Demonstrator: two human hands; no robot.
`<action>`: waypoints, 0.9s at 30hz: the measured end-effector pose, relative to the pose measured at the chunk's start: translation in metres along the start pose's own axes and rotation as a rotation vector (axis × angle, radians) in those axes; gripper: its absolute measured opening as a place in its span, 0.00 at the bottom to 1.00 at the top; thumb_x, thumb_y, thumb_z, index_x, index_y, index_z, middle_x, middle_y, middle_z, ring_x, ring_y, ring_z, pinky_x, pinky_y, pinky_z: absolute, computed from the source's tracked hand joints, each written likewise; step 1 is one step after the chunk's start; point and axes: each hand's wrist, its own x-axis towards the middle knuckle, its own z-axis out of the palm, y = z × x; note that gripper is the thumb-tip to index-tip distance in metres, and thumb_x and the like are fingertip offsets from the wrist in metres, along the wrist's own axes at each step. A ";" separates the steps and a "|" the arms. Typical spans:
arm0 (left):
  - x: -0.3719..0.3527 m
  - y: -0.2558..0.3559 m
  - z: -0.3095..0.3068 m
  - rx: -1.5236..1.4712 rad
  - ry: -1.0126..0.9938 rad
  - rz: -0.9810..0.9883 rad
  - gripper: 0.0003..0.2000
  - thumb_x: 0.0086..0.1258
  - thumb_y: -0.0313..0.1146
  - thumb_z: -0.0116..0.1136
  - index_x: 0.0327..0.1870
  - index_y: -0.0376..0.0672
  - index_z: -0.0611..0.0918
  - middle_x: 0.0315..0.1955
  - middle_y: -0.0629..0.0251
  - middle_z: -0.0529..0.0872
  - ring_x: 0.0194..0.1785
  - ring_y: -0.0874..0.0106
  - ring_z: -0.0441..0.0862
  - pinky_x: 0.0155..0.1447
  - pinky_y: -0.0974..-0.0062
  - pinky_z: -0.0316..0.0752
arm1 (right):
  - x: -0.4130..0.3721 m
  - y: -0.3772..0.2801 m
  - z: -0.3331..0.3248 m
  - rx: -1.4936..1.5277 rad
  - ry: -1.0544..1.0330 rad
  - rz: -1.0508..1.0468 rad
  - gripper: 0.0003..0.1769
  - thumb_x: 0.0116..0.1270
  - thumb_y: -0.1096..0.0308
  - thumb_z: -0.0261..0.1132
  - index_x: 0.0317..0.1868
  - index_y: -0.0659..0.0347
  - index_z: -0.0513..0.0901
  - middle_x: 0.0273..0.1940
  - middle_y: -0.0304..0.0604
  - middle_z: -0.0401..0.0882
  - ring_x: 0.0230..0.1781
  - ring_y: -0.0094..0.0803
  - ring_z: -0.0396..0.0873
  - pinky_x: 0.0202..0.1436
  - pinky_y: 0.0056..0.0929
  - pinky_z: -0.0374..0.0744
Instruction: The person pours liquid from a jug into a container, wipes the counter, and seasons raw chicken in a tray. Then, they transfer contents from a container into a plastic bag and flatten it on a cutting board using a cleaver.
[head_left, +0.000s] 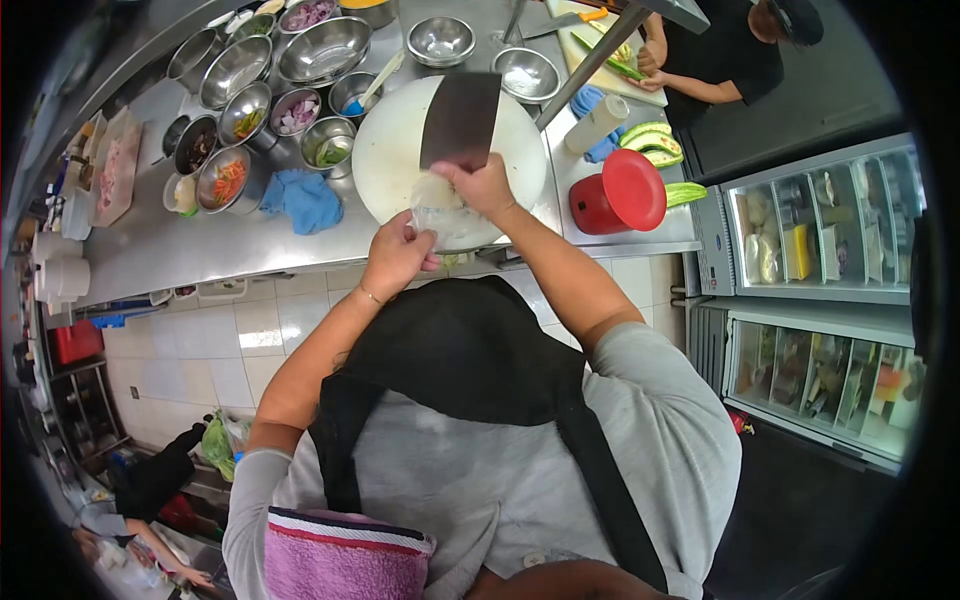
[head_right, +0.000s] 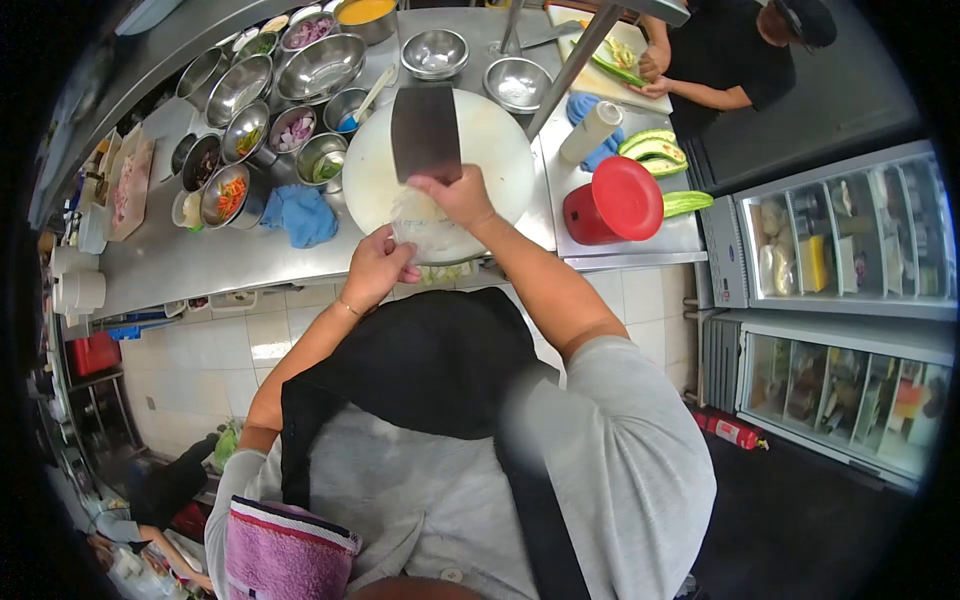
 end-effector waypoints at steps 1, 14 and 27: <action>0.004 0.001 0.000 0.000 0.003 0.006 0.25 0.79 0.27 0.61 0.73 0.24 0.74 0.37 0.56 0.89 0.32 0.69 0.91 0.36 0.72 0.90 | 0.014 0.000 -0.012 0.000 -0.003 -0.006 0.13 0.69 0.65 0.84 0.44 0.67 0.95 0.37 0.39 0.95 0.35 0.22 0.88 0.41 0.26 0.84; 0.003 0.003 -0.002 0.064 0.004 0.019 0.28 0.78 0.27 0.62 0.75 0.23 0.72 0.38 0.54 0.89 0.32 0.69 0.91 0.35 0.72 0.89 | 0.031 0.005 -0.030 0.046 0.182 -0.018 0.14 0.69 0.64 0.84 0.44 0.67 0.95 0.38 0.41 0.95 0.37 0.23 0.89 0.46 0.26 0.85; -0.004 0.008 -0.002 0.086 -0.050 0.015 0.24 0.78 0.27 0.61 0.71 0.24 0.75 0.37 0.55 0.90 0.32 0.70 0.91 0.37 0.72 0.90 | 0.050 0.006 -0.045 0.076 0.242 -0.049 0.14 0.67 0.63 0.85 0.44 0.66 0.96 0.36 0.40 0.95 0.33 0.22 0.87 0.41 0.25 0.84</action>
